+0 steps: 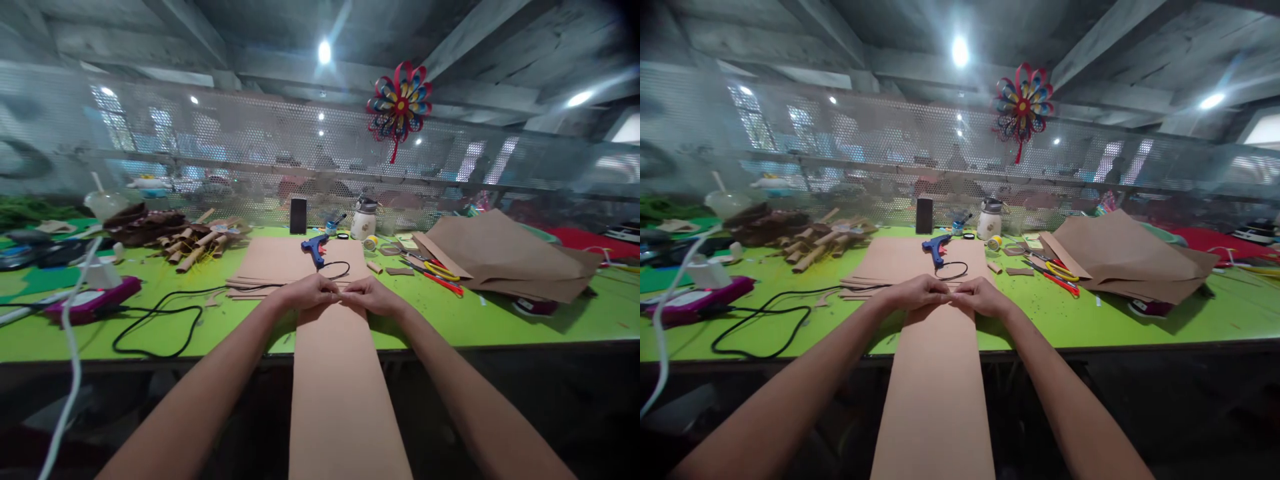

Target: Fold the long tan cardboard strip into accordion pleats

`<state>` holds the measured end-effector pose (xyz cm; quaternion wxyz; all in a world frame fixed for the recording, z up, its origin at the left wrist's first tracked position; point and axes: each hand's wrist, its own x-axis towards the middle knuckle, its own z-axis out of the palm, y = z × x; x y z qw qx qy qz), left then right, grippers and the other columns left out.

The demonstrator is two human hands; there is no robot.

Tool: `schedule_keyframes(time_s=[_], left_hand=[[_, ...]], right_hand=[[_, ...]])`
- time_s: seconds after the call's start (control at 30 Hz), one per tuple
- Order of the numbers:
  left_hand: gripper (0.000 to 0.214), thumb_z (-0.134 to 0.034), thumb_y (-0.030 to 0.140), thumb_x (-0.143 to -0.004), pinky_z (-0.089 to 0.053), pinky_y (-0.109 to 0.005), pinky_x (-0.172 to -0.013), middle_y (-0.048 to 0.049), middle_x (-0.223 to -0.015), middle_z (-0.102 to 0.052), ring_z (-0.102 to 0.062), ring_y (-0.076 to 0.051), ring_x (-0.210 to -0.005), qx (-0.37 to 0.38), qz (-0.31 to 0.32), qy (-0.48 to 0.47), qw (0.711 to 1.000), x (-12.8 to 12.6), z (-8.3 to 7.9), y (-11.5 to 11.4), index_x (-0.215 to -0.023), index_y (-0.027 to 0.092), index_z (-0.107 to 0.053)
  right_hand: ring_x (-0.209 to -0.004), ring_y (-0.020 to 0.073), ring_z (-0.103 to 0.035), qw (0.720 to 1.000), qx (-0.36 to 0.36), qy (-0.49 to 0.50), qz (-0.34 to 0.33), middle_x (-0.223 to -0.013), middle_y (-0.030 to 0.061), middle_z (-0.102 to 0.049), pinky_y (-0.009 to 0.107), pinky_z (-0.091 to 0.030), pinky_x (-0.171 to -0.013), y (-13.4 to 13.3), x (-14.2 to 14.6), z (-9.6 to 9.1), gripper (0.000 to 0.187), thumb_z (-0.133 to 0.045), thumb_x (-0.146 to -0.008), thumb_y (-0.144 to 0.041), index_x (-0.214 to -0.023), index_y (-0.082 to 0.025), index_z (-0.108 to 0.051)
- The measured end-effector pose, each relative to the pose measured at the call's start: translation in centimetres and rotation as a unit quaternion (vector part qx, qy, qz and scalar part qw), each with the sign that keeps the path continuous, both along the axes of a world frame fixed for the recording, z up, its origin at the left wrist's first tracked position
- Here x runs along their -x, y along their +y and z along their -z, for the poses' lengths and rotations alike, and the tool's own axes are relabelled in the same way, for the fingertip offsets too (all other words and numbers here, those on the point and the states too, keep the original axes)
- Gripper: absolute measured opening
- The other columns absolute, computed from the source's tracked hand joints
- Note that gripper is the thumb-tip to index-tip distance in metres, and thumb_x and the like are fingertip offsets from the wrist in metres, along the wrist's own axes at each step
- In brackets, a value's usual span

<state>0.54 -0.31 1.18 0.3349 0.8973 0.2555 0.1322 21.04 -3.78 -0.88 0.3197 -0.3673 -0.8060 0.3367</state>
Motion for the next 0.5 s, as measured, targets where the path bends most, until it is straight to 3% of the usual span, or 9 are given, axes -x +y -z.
schedule_keyframes(time_s=[0.1, 0.2, 0.33, 0.5], left_hand=[[0.040, -0.048, 0.046, -0.081, -0.034, -0.019, -0.057, -0.0001, -0.068, -0.055, -0.044, -0.011, -0.062, -0.011, -0.006, -0.002, 1.000, 0.0, 0.0, 0.1, -0.084, 0.010, -0.065], [0.039, -0.048, 0.047, -0.080, -0.031, -0.020, -0.053, 0.0008, -0.063, -0.052, -0.041, -0.010, -0.057, -0.029, -0.029, 0.009, 0.999, 0.3, -0.4, 0.1, -0.078, 0.011, -0.063], [0.040, -0.046, 0.049, -0.081, -0.028, -0.021, -0.049, 0.0019, -0.054, -0.050, -0.039, -0.009, -0.049, -0.023, -0.072, 0.053, 0.996, 1.1, -1.3, 0.2, -0.071, 0.013, -0.059], [0.039, -0.047, 0.050, -0.080, -0.029, -0.021, -0.050, 0.0025, -0.053, -0.050, -0.041, -0.010, -0.049, 0.012, -0.072, 0.045, 0.996, 1.8, -1.8, 0.4, -0.069, 0.015, -0.058]], right_hand=[[-0.064, 0.0122, -0.047, 1.000, -0.018, 0.007, 0.023, -0.072, 0.0044, -0.060, 0.023, -0.036, -0.057, -0.3, 0.4, -0.2, 0.036, -0.060, -0.077, -0.044, -0.085, -0.010, -0.069], [-0.061, 0.0110, -0.045, 0.998, -0.033, 0.000, 0.046, -0.066, 0.0026, -0.056, 0.023, -0.033, -0.054, -0.2, 0.3, -0.2, 0.035, -0.056, -0.080, -0.043, -0.079, -0.010, -0.067], [-0.055, 0.0091, -0.039, 0.997, -0.009, 0.005, 0.071, -0.060, -0.0004, -0.048, 0.021, -0.028, -0.049, 0.2, -0.4, -0.3, 0.038, -0.055, -0.079, -0.047, -0.075, -0.010, -0.064], [-0.055, 0.0089, -0.038, 0.997, 0.018, 0.028, 0.073, -0.060, -0.0015, -0.046, 0.022, -0.028, -0.051, 0.5, -0.7, -0.2, 0.038, -0.055, -0.078, -0.048, -0.073, -0.011, -0.060]])
